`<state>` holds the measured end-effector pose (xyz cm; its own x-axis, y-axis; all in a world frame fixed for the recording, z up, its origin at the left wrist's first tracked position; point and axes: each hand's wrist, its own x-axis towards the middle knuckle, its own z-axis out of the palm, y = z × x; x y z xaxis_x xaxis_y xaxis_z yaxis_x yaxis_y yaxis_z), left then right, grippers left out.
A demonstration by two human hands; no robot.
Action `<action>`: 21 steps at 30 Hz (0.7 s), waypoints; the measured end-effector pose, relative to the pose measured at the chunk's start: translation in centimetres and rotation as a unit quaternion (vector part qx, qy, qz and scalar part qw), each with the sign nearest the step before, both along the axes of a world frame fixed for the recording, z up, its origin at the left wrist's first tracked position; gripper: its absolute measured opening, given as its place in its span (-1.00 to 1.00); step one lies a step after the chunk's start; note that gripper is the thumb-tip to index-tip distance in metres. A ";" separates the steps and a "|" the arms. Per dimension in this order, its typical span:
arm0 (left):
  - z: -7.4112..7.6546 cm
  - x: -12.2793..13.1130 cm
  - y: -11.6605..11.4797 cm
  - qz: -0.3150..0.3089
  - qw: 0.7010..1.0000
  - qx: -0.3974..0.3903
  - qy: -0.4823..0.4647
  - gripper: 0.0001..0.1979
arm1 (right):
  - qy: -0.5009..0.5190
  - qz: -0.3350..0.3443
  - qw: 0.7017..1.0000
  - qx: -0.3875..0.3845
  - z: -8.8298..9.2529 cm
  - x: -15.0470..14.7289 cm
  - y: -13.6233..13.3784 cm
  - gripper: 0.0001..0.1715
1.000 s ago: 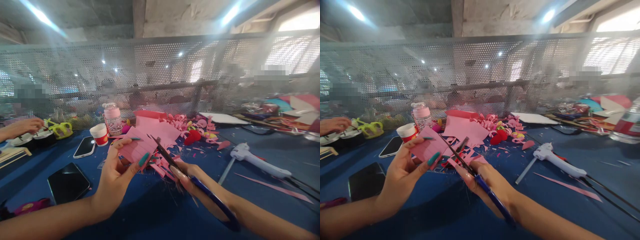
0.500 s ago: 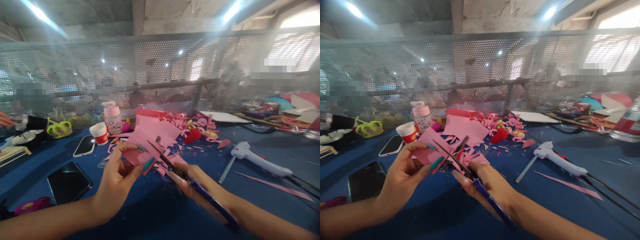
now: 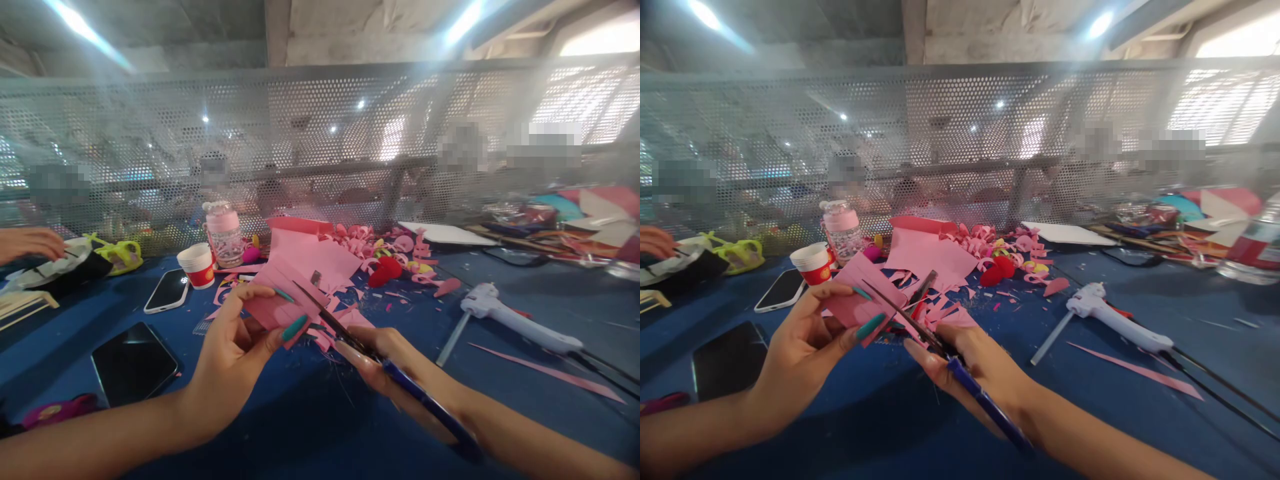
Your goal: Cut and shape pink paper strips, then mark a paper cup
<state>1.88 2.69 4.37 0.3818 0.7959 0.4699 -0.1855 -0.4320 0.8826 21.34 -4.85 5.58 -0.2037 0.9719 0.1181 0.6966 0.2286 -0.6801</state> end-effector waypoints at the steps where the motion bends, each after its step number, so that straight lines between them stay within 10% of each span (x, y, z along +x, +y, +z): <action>1: 0.0 0.0 0.1 0.000 1.000 0.001 0.002 -0.63 | -0.002 -0.011 1.000 -0.005 -0.1 0.0 0.0 -0.45; 21: 0.1 0.1 0.0 0.008 1.000 -0.013 0.001 -0.63 | 0.071 -0.005 0.997 -0.039 0.1 -0.3 0.0 -0.44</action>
<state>1.96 2.66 4.49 0.3690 0.8142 0.4483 -0.1772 -0.4118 0.8939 21.04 -4.82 5.66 -0.1809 0.9811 0.0691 0.5937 0.1649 -0.7876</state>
